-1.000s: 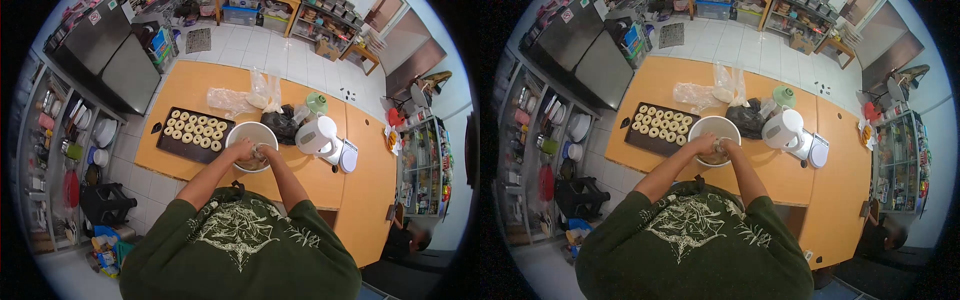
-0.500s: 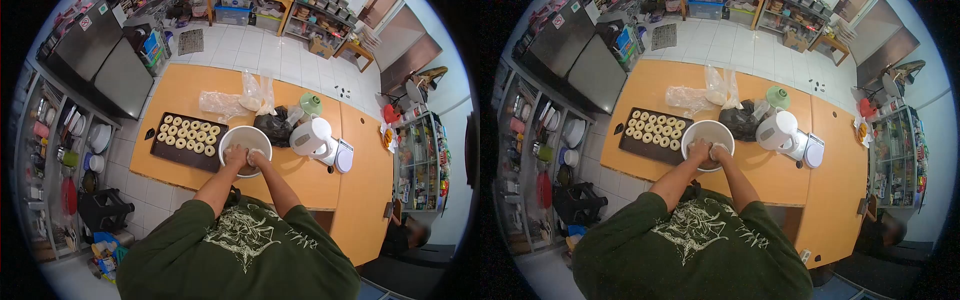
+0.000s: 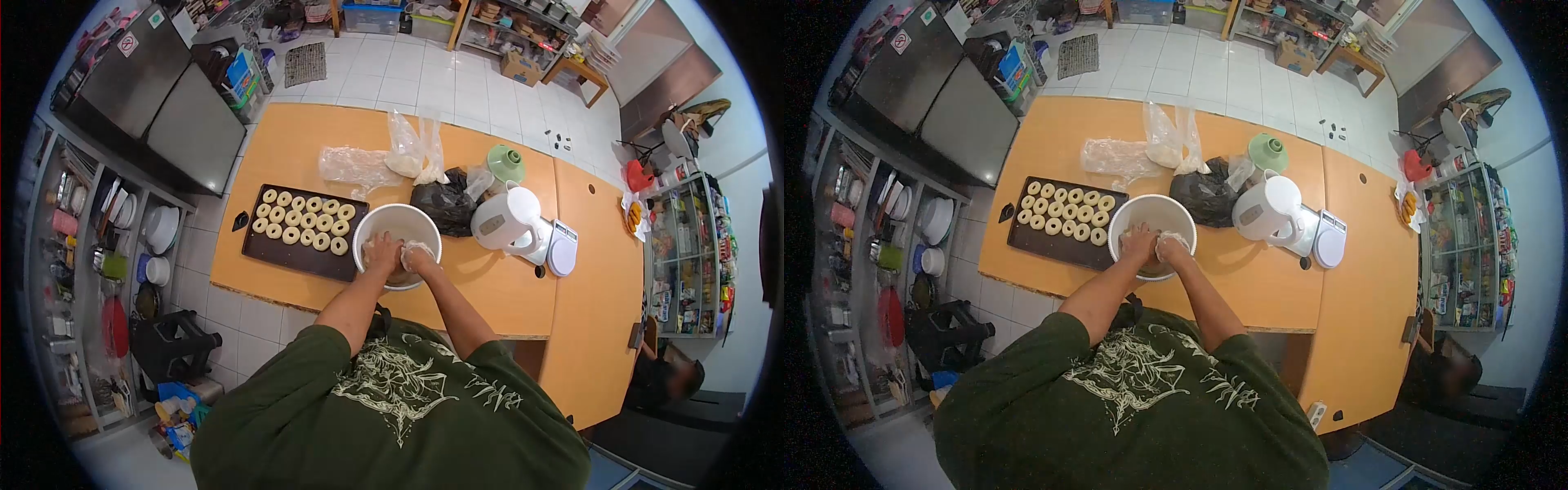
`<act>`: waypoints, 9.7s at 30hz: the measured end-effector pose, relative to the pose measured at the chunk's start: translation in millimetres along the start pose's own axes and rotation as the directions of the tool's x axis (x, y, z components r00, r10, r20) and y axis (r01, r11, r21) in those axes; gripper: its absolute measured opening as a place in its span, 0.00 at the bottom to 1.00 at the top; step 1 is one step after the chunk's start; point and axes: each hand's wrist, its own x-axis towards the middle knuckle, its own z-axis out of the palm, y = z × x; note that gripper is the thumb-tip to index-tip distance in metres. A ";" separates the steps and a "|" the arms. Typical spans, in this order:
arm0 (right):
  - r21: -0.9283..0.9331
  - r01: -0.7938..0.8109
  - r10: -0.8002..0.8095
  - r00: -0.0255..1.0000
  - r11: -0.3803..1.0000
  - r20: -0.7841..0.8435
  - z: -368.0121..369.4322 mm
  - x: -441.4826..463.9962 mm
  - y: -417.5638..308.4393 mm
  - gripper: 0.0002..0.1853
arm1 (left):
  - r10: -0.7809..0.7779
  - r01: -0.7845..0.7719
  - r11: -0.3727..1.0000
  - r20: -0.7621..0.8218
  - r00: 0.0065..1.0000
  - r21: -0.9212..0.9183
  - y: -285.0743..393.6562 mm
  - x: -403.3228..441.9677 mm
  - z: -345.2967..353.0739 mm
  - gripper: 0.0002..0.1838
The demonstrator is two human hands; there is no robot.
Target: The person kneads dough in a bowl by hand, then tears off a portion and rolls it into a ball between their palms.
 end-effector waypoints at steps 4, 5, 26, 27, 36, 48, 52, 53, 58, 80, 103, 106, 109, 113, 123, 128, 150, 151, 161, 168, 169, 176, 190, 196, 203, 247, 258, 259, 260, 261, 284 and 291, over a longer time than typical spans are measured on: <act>0.133 0.031 -0.020 0.996 0.991 -0.084 6.3 -3.0 4.6 0.15 | 0.019 -0.018 0.999 -0.006 1.000 0.029 -3.1 3.8 5.4 0.28; 0.132 0.033 -0.022 0.996 0.991 -0.083 5.5 -4.5 5.8 0.15 | 0.016 -0.016 1.000 -0.006 1.000 0.027 -5.4 7.4 9.7 0.28; 0.968 0.015 0.068 0.997 0.252 -0.033 -164.4 -105.5 -61.9 0.18 | -0.033 0.038 0.993 0.048 0.998 -0.108 0.5 16.6 -2.9 0.52; 0.967 0.018 0.062 0.997 0.253 -0.035 -161.4 -104.1 -59.3 0.18 | 0.016 -0.009 0.994 0.066 0.998 -0.106 -5.1 32.2 6.6 0.50; 0.993 0.117 0.193 0.974 0.014 -0.118 -119.0 -88.4 -58.8 0.15 | 0.332 0.163 -0.307 0.055 0.942 -0.938 -5.3 -23.6 -83.1 0.36; 0.194 0.205 0.045 0.569 0.959 -0.821 -111.8 -113.2 -107.0 0.07 | 0.389 0.174 -0.522 -0.052 0.920 -0.835 14.6 -48.9 -81.7 0.33; 0.114 0.367 -0.166 0.649 0.923 -0.742 -130.1 -126.1 -96.4 0.06 | 0.346 0.111 -0.398 -0.037 0.938 -0.911 7.6 -58.0 -85.9 0.29; 0.332 0.390 -0.067 0.729 0.859 -0.682 -138.3 -129.2 -93.4 0.09 | 0.252 0.113 -0.400 0.010 0.968 -0.909 8.9 -63.0 -91.4 0.27; 0.438 0.324 0.117 0.679 0.839 -0.725 -175.8 -143.7 -100.2 0.09 | 0.344 0.140 -0.433 -0.020 0.939 -0.891 -7.9 -62.5 -90.2 0.18; 0.603 0.332 0.138 0.788 0.726 -0.600 -147.3 -127.9 -103.9 0.19 | 0.482 0.239 -0.710 -0.210 0.851 -0.663 -12.8 -89.7 -101.2 0.04; 0.487 0.444 0.210 0.540 0.752 -0.815 -172.0 -126.6 -138.2 0.23 | 0.397 0.214 -0.529 -0.017 0.918 -0.822 -9.7 -93.6 -156.0 0.11; 0.482 0.457 0.194 0.544 0.748 -0.817 -168.6 -123.5 -140.9 0.23 | 0.522 0.202 -0.495 -0.103 0.847 -0.845 -18.0 -91.5 -155.8 0.13; 0.524 0.469 0.222 0.558 0.711 -0.800 -167.1 -123.9 -149.1 0.23 | 0.549 0.232 -0.506 -0.104 0.829 -0.831 -16.3 -79.6 -152.9 0.18; 0.583 0.485 0.254 0.585 0.652 -0.770 -161.8 -121.0 -153.0 0.23 | 0.627 0.429 -0.599 -0.063 0.777 -0.676 -20.6 -71.5 -153.6 0.20; 0.719 0.473 0.377 0.629 0.509 -0.680 -155.1 -116.8 -151.8 0.25 | 0.283 0.195 -0.575 0.030 0.959 -0.794 -10.0 -90.7 -177.6 0.16; 0.721 0.484 0.392 0.616 0.495 -0.683 -153.9 -119.1 -153.0 0.23 | 0.533 0.312 -0.656 -0.129 0.836 -0.688 -23.3 -68.0 -152.0 0.10; 0.719 0.454 0.426 0.592 0.526 -0.685 -154.4 -105.9 -150.1 0.23 | 0.628 0.409 -0.702 -0.238 0.741 -0.583 -24.1 -73.3 -160.7 0.09; 0.720 0.449 0.425 0.594 0.529 -0.683 -158.3 -105.5 -149.2 0.24 | 0.486 0.336 -0.693 -0.069 0.871 -0.638 -12.8 -89.7 -182.7 0.11; 0.737 0.469 0.395 0.635 0.486 -0.664 -155.1 -99.2 -135.8 0.26 | 0.611 0.289 -0.730 -0.403 0.681 -0.620 -21.2 -57.0 -143.5 0.27; 0.756 0.456 0.389 0.662 0.469 -0.640 -155.0 -100.7 -135.4 0.26 | 0.462 0.374 -0.789 -0.068 0.884 -0.488 -2.2 -76.5 -170.0 0.24; 0.758 0.458 0.392 0.661 0.465 -0.640 -155.1 -100.3 -135.0 0.27 | 0.374 0.331 -0.739 0.052 0.926 -0.587 2.4 -84.2 -183.9 0.20; 0.708 0.499 0.363 0.622 0.500 -0.694 -164.8 -95.2 -132.0 0.26 | 0.543 0.302 -0.650 -0.149 0.826 -0.698 -16.5 -70.9 -145.7 0.09; 0.096 0.391 -0.135 0.523 0.915 -0.842 -184.8 -51.2 -124.1 0.28 | 0.679 0.294 -0.621 -0.312 0.665 -0.727 13.4 -61.5 -117.0 0.31; -0.013 0.127 -0.119 0.883 0.992 -0.455 -144.0 -91.6 -148.9 0.31 | 0.504 0.214 -0.680 -0.235 0.831 -0.701 -15.0 -66.9 -131.6 0.46; 0.297 -0.308 0.359 0.923 0.904 -0.136 -188.8 -140.8 -214.2 0.42 | 0.629 0.325 -0.678 -0.291 0.721 -0.659 -3.8 -81.6 -107.2 0.56; 0.164 -0.463 0.348 0.346 0.871 -0.871 -81.8 -71.2 -174.6 0.47 | 0.837 0.736 -0.542 -0.180 0.517 -0.405 5.9 -110.4 -107.5 0.68; -0.019 0.071 -0.065 0.738 0.997 -0.672 -147.3 -117.8 -170.1 0.42 | 0.638 0.405 -0.612 -0.121 0.760 -0.680 17.5 -135.5 -127.1 0.61; -0.076 0.121 -0.143 0.803 0.990 -0.579 -150.0 -127.8 -192.7 0.41 | 0.719 0.442 -0.631 -0.266 0.642 -0.638 14.3 -126.2 -120.2 0.60; -0.121 0.175 -0.212 0.852 0.977 -0.478 -151.3 -137.2 -205.5 0.41 | 0.727 0.477 -0.654 -0.314 0.610 -0.587 9.1 -117.1 -118.5 0.59; -0.151 0.208 -0.256 0.811 0.967 -0.526 -150.0 -142.8 -207.9 0.42 | 0.733 0.515 -0.669 -0.360 0.577 -0.536 3.9 -108.0 -117.1 0.59; -0.243 0.207 -0.296 0.852 0.948 -0.431 -159.1 -151.0 -155.8 0.44 | 0.715 0.481 -0.595 -0.150 0.683 -0.644 -19.4 -129.1 -150.0 0.63; 0.026 0.260 -0.216 0.848 0.965 -0.483 -139.0 -145.6 -177.0 0.48 | 0.754 0.537 -0.646 -0.345 0.560 -0.542 -4.7 -119.4 -124.5 0.72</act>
